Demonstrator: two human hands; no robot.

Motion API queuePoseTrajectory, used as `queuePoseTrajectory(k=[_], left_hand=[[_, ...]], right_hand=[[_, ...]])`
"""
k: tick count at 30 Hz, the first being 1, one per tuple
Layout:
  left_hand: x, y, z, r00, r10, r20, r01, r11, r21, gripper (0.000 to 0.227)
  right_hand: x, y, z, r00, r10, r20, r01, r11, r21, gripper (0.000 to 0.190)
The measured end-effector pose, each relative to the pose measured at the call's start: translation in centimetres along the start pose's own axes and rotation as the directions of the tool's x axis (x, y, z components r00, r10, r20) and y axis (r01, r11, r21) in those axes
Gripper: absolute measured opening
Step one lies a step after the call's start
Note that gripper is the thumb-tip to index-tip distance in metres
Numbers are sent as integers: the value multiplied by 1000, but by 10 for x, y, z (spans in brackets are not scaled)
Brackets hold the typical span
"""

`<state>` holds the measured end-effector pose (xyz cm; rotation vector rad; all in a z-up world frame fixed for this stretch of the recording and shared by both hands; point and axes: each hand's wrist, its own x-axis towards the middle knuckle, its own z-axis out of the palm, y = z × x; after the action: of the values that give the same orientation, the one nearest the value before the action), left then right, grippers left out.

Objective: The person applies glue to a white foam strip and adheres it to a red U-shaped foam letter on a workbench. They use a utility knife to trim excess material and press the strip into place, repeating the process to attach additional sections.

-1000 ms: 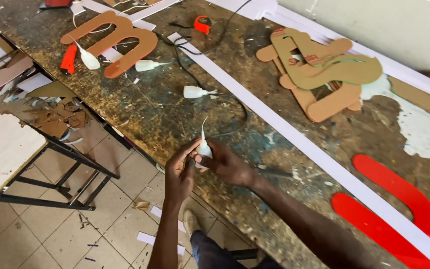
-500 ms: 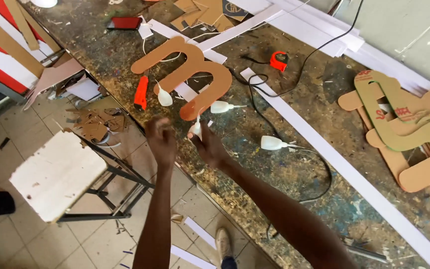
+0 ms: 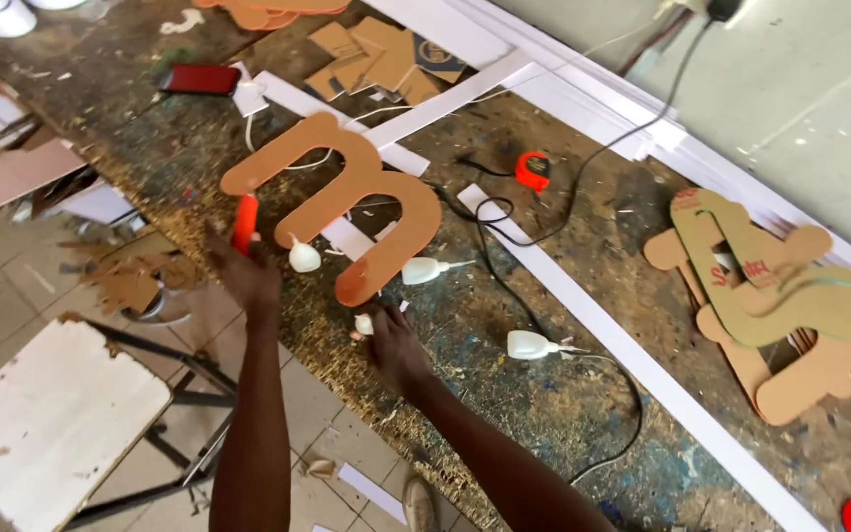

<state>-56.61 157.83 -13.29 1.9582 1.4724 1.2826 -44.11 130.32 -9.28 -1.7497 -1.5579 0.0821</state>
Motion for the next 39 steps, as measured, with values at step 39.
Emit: queuePoseTrajectory(k=[39], left_hand=[[-920, 649, -31, 281, 540, 793, 226, 766, -602, 46]], right_hand=[[-820, 164, -658, 293, 825, -483, -877, 433, 208, 68]])
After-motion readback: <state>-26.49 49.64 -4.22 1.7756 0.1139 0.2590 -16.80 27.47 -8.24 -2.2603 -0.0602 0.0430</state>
